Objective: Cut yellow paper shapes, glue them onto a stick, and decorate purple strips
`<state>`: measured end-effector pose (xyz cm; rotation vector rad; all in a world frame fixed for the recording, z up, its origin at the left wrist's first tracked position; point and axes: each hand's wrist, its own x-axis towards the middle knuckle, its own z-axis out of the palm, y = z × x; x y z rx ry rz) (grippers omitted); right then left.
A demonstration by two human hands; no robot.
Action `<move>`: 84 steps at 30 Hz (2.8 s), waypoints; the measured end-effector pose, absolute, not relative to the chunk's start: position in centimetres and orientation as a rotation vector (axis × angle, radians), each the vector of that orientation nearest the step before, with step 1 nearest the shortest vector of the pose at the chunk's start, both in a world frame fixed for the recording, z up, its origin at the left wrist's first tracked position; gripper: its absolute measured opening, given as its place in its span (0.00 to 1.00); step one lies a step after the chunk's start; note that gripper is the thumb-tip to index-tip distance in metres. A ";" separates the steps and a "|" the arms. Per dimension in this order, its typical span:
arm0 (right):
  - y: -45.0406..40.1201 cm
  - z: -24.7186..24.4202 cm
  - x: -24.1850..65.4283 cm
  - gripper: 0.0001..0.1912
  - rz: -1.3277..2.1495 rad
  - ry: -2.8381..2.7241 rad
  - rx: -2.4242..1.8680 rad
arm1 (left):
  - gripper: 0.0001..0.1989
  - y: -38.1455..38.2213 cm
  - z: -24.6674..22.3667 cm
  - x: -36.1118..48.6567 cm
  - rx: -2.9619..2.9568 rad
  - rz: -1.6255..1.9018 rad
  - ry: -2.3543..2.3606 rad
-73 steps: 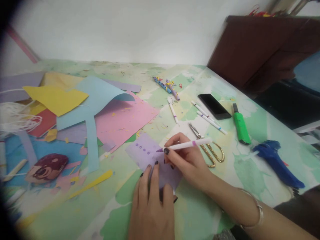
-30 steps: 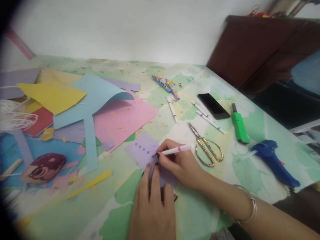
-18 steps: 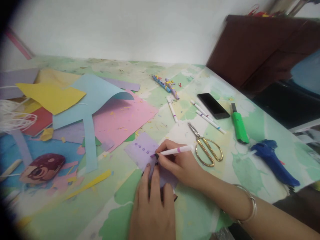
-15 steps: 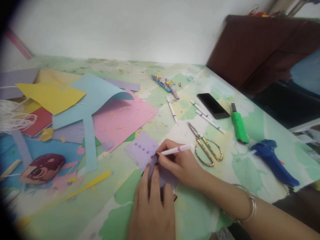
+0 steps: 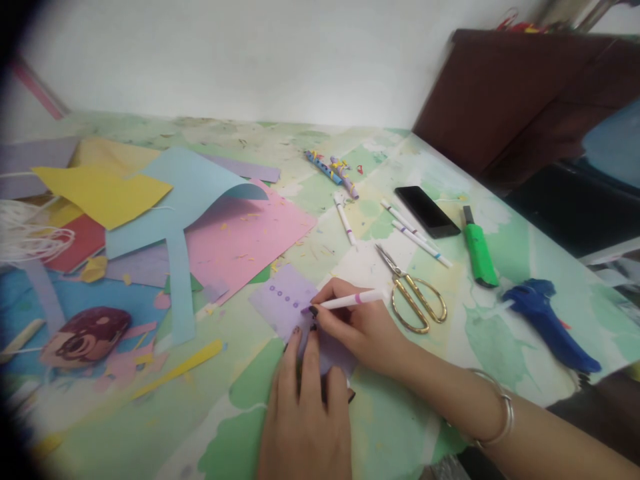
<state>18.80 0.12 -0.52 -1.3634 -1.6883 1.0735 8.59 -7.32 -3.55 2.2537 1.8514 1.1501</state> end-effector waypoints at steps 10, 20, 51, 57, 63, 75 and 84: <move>0.1 -0.4 18.7 0.06 1.067 -1.650 -1.364 | 0.06 -7.3 -3.4 8.5 2.261 1.140 1.841; 0.1 -0.5 18.7 0.07 1.069 -1.674 -1.370 | 0.10 -7.2 -3.4 8.5 2.247 1.127 1.833; 0.2 -0.5 18.8 0.04 1.072 -1.650 -1.355 | 0.12 -7.3 -3.5 8.5 2.234 1.146 1.833; 0.1 -0.6 18.9 0.03 1.114 -1.624 -1.330 | 0.11 -7.3 -3.6 8.6 2.227 1.178 1.839; 0.1 -0.6 18.8 0.06 1.099 -1.646 -1.366 | 0.11 -7.2 -3.5 8.6 2.230 1.148 1.852; 0.1 -0.6 18.9 0.03 1.056 -1.658 -1.338 | 0.11 -7.3 -3.6 8.6 2.243 1.166 1.844; 0.1 -0.5 18.9 0.05 1.084 -1.667 -1.360 | 0.13 -7.3 -3.5 8.6 2.240 1.156 1.846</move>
